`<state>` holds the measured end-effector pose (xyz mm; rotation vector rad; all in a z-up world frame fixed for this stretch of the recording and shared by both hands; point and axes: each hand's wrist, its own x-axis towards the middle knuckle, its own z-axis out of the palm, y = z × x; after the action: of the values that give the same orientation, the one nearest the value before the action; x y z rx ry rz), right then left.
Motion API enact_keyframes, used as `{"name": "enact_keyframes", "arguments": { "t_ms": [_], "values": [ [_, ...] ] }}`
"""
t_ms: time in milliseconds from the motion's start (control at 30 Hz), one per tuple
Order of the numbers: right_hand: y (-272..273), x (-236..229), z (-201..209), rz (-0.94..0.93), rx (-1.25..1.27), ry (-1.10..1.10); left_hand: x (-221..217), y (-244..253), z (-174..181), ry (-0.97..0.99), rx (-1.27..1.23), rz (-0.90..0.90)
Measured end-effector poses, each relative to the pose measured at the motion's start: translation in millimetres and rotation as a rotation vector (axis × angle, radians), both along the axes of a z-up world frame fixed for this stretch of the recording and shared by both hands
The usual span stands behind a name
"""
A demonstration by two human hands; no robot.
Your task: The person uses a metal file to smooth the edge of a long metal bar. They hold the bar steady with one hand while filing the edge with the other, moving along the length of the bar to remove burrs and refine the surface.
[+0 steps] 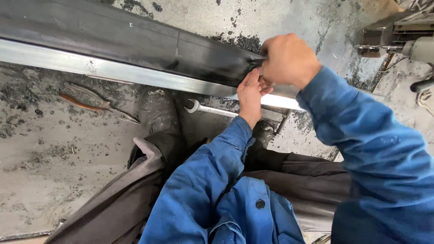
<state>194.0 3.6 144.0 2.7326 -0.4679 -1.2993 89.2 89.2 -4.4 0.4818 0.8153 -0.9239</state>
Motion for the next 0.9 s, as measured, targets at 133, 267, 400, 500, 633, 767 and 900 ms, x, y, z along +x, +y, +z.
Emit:
{"name": "enact_keyframes", "arguments": {
  "t_ms": [133,267,400,500,633,767,900],
  "values": [
    [-9.7,3.7,9.9,-0.77,0.265,-0.204,12.5,8.5,13.4,-0.072,-0.019,-0.09],
    [-15.2,-20.9,18.2,-1.383,0.466,-0.365,16.0,10.7,18.0,-0.077,0.004,-0.122],
    [-17.4,-43.9,13.7,-1.398,0.499,-0.394,11.6,11.0,13.5,-0.111,0.001,-0.126],
    [-27.5,-43.8,6.4,-0.95,0.308,-0.26,11.5,12.0,15.1,-0.124,0.012,-0.136],
    [-36.9,-33.0,1.0,-0.172,0.108,-0.203,9.2,9.5,12.2,-0.15,0.005,-0.125],
    [-22.7,-20.6,4.0,0.437,-0.017,-0.162,6.1,5.6,11.4,-0.184,0.014,-0.123],
    [-10.7,-35.3,11.0,0.715,-0.05,-0.272,-1.7,-5.3,2.1,-0.104,0.107,-0.121]
  ]
}}
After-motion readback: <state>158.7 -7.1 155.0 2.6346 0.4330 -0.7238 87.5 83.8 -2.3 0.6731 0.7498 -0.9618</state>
